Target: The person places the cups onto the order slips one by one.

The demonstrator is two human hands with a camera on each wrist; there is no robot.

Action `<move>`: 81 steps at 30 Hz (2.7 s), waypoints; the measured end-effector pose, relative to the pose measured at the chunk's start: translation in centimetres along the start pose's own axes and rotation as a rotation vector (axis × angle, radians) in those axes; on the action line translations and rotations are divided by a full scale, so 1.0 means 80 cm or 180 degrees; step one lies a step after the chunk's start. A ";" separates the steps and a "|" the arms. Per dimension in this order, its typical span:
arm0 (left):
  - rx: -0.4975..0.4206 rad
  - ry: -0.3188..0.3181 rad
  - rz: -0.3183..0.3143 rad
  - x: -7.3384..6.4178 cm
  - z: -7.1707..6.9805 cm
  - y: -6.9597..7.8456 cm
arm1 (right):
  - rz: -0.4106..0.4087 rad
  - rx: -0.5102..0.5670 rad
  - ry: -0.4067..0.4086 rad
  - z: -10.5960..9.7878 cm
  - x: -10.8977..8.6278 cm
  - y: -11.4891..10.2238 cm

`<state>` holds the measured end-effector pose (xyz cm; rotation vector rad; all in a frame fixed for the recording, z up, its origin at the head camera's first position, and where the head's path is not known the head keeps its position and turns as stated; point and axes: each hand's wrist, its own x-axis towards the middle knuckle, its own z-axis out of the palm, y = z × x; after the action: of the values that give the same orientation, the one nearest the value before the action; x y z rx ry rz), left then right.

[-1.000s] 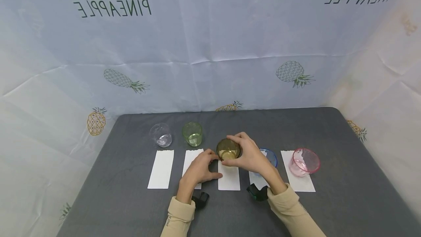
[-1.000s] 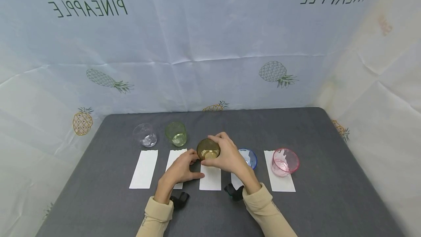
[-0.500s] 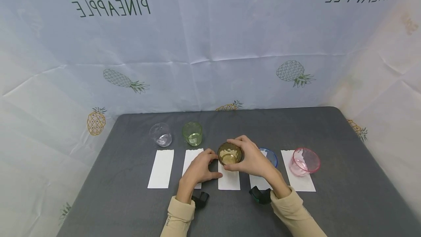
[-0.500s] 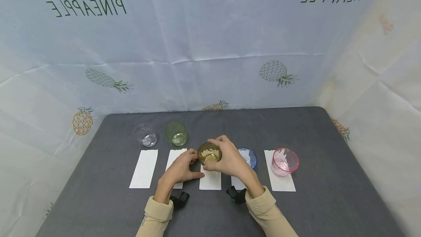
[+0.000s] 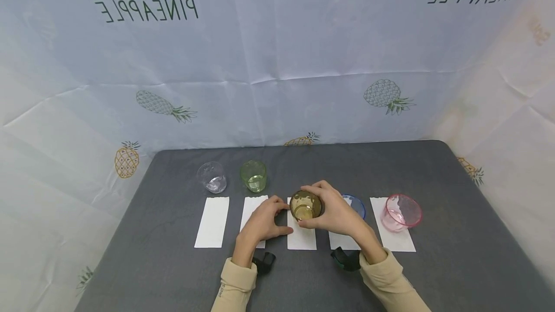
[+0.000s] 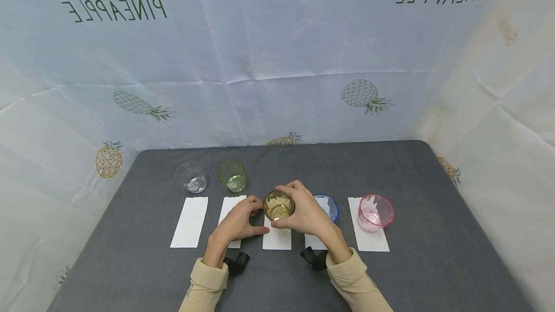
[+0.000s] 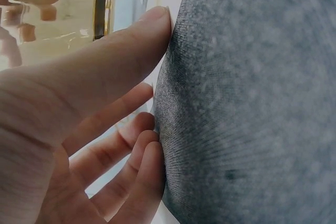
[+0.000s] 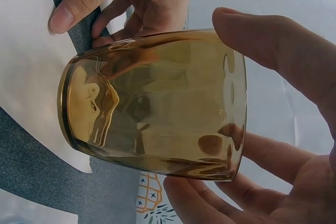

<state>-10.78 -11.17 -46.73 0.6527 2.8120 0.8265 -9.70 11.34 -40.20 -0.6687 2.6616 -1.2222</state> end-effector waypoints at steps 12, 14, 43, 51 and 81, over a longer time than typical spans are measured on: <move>-0.0041 0.0005 -0.0013 0.000 0.001 -0.001 | 0.0006 -0.0054 -0.0109 -0.001 -0.001 0.005; -0.0050 0.0008 -0.0011 0.000 0.001 -0.001 | 0.0013 -0.0061 -0.0124 0.000 -0.002 0.006; 0.0014 0.0061 0.0081 0.000 0.002 -0.005 | 0.0032 -0.0172 -0.0147 0.014 0.007 0.003; 0.0017 0.0069 0.0079 0.001 0.002 -0.005 | 0.0072 -0.0185 -0.0165 0.014 0.007 0.002; 0.0126 0.0024 0.0039 -0.002 0.000 0.001 | 0.0016 -0.0166 -0.0154 0.018 0.003 0.000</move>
<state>-10.59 -11.15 -46.66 0.6748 2.8405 0.7790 -9.51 10.25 -41.11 -0.6900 2.6621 -1.1242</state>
